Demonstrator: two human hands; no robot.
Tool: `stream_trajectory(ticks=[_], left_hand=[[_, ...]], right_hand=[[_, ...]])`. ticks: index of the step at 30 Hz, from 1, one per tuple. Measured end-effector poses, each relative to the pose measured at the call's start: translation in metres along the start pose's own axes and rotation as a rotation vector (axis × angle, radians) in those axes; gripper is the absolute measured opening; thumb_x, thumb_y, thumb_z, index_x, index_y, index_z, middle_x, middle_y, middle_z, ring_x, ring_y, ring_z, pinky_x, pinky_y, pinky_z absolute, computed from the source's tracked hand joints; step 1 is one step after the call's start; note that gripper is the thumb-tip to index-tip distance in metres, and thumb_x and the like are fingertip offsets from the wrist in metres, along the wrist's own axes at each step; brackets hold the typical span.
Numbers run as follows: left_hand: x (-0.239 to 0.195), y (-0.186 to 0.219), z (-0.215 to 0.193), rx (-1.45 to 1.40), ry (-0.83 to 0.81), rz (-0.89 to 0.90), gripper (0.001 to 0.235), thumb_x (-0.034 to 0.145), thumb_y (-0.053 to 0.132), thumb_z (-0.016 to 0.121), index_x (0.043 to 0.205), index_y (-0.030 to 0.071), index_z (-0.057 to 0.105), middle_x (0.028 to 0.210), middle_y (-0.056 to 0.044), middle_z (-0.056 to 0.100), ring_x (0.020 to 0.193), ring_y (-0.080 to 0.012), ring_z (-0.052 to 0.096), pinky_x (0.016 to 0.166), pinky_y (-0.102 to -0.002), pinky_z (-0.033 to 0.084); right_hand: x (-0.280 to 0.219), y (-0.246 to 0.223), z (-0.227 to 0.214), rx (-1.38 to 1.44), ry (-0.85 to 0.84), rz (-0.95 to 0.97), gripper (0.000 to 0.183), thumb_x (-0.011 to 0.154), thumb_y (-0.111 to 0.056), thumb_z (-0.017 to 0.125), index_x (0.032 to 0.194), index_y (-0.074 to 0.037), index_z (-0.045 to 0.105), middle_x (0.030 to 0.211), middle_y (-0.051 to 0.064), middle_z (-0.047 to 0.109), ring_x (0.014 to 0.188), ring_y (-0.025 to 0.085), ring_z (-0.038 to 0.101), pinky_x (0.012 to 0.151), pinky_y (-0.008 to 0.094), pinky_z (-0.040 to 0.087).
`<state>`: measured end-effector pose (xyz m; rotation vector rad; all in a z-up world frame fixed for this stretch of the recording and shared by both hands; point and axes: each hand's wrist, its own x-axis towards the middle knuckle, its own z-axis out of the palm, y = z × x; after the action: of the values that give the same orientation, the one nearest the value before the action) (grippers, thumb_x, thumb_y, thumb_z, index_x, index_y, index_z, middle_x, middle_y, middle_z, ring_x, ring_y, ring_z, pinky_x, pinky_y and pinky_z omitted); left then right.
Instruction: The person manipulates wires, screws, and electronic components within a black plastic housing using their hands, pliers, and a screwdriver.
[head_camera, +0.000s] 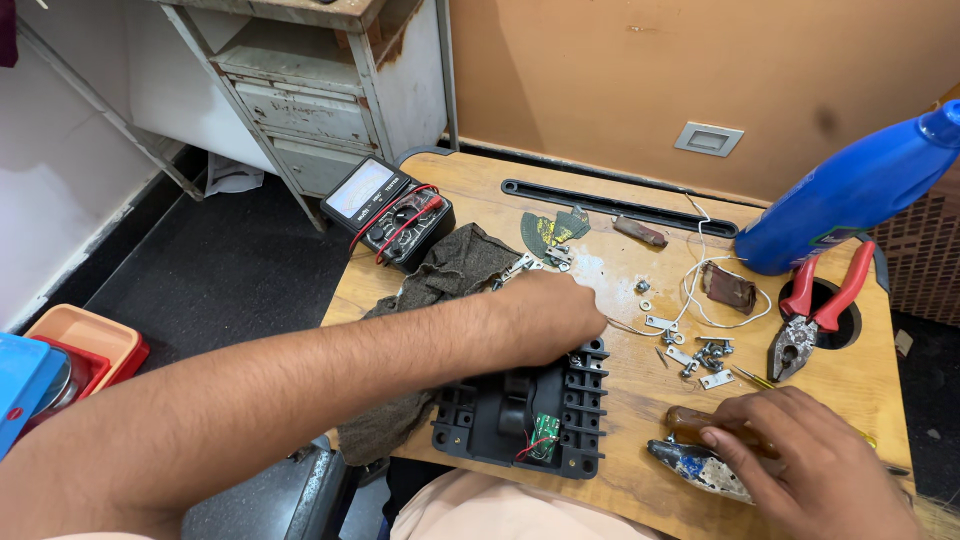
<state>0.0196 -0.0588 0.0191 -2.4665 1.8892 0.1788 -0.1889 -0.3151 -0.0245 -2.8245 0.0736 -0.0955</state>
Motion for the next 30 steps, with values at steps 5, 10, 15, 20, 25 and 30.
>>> stream_trajectory(ticks=[5, 10, 15, 20, 25, 30], left_hand=[[-0.011, -0.025, -0.035, -0.248, 0.082, -0.145, 0.017, 0.083, 0.021, 0.075, 0.088, 0.005, 0.075, 0.086, -0.020, 0.074, 0.088, -0.0395, 0.072, 0.076, -0.049, 0.056], [-0.060, -0.028, -0.053, -0.389, 0.387, -0.209, 0.019, 0.091, 0.023, 0.069, 0.093, 0.006, 0.076, 0.084, -0.018, 0.075, 0.081, -0.0367, 0.073, 0.076, -0.047, 0.057], [-0.100, -0.003, -0.025, -0.479, 0.505, -0.280, 0.028, 0.093, 0.028, 0.067, 0.105, 0.004, 0.073, 0.100, -0.015, 0.076, 0.099, -0.0332, 0.071, 0.088, -0.044, 0.055], [-0.128, 0.021, -0.002, -0.447, 0.421, -0.234, 0.082, 0.086, 0.057, 0.075, 0.135, -0.006, 0.056, 0.136, -0.023, 0.060, 0.135, -0.0373, 0.052, 0.114, -0.048, 0.042], [-0.135, 0.025, 0.004, -0.285, 0.287, -0.184, 0.147, 0.044, 0.074, 0.091, 0.148, -0.010, 0.031, 0.148, -0.040, 0.035, 0.137, -0.0575, 0.034, 0.111, -0.057, 0.030], [-0.130, 0.027, 0.001, -0.290, 0.215, -0.226, 0.139, 0.045, 0.053, 0.093, 0.154, -0.003, 0.029, 0.146, -0.038, 0.036, 0.135, -0.0579, 0.036, 0.112, -0.058, 0.031]], right_hand=[[-0.001, 0.010, -0.002, 0.021, 0.102, -0.039, 0.030, 0.081, -0.037, 0.080, 0.102, -0.015, 0.075, 0.093, 0.001, 0.074, 0.086, 0.016, 0.075, 0.075, 0.032, 0.060], [0.001, -0.006, -0.003, 0.049, 0.194, -0.157, 0.029, 0.083, -0.033, 0.078, 0.103, -0.013, 0.074, 0.096, 0.002, 0.073, 0.090, 0.018, 0.074, 0.078, 0.034, 0.059], [0.012, -0.060, -0.013, 0.093, 0.207, -0.217, 0.025, 0.080, -0.027, 0.079, 0.099, -0.011, 0.073, 0.096, 0.004, 0.072, 0.094, 0.022, 0.072, 0.081, 0.037, 0.057], [0.027, -0.100, -0.013, 0.112, 0.132, -0.312, 0.077, 0.069, -0.045, 0.088, 0.129, -0.008, 0.058, 0.121, 0.018, 0.062, 0.117, 0.035, 0.059, 0.099, 0.047, 0.046], [0.047, -0.114, -0.001, 0.124, -0.094, -0.405, 0.156, 0.042, -0.065, 0.100, 0.155, 0.003, 0.017, 0.154, 0.032, 0.029, 0.147, 0.051, 0.026, 0.115, 0.060, 0.022], [0.056, -0.118, 0.012, 0.101, -0.057, -0.495, 0.149, 0.043, -0.058, 0.098, 0.156, 0.000, 0.020, 0.155, 0.030, 0.029, 0.143, 0.047, 0.028, 0.115, 0.056, 0.023]])
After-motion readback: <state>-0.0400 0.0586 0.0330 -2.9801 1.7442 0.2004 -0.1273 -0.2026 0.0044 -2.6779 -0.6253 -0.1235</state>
